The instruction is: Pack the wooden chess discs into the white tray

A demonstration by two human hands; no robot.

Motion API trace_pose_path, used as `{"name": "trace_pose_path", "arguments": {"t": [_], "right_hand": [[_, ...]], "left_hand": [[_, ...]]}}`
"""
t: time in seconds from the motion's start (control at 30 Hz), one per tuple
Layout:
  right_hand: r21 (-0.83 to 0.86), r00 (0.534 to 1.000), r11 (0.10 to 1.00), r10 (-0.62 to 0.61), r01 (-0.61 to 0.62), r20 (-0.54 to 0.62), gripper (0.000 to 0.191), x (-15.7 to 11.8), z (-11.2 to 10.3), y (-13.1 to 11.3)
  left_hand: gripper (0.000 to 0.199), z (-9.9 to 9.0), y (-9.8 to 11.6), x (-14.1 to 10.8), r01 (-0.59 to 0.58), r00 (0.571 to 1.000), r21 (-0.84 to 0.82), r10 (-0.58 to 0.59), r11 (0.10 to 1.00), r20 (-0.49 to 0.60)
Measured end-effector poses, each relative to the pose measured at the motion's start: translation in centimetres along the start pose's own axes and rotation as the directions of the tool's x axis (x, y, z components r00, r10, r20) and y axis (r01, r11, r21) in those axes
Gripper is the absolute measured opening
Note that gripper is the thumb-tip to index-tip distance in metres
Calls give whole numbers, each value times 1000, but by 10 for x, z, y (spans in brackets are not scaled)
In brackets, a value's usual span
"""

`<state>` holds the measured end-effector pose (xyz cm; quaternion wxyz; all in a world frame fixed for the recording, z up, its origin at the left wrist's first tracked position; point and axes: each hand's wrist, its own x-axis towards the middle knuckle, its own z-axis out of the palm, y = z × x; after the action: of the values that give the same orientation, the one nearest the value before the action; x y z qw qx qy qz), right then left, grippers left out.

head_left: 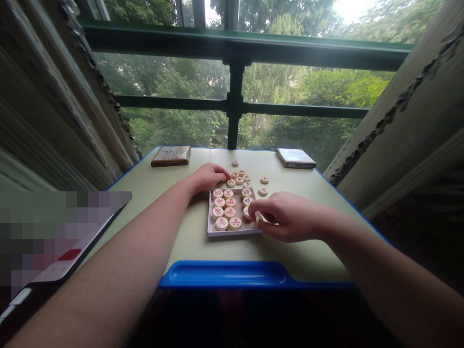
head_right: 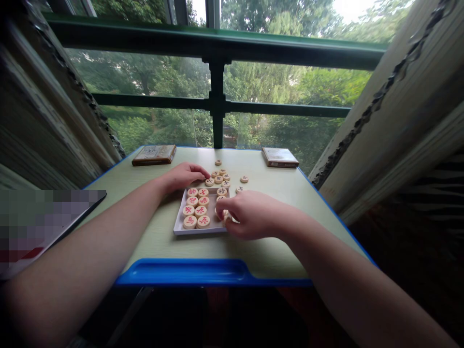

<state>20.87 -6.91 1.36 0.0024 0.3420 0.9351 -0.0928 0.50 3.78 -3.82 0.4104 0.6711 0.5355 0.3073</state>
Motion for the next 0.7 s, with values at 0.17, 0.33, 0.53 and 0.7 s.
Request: {"name": "trace_pose_path", "arguments": {"t": [0.17,0.33,0.53,0.7], "right_hand": [[26,1000,999,-21,21,-11,19,0,-1,2],[33,1000,999,-25,26,-8,20,0,0,3],[47,1000,999,-21,20,6,20,1,0,4],[58,1000,998,-18,17,19,21,2,1,5]], "left_hand": [[19,0,-1,0,-4,1000,1,4,1000,-1],[19,-1,-1,0,-6,1000,2,6,1000,0],[20,0,-1,1,-9,1000,-6,9,1000,8],[21,-1,-2,1,-19,1000,21,19,1000,1]]}}
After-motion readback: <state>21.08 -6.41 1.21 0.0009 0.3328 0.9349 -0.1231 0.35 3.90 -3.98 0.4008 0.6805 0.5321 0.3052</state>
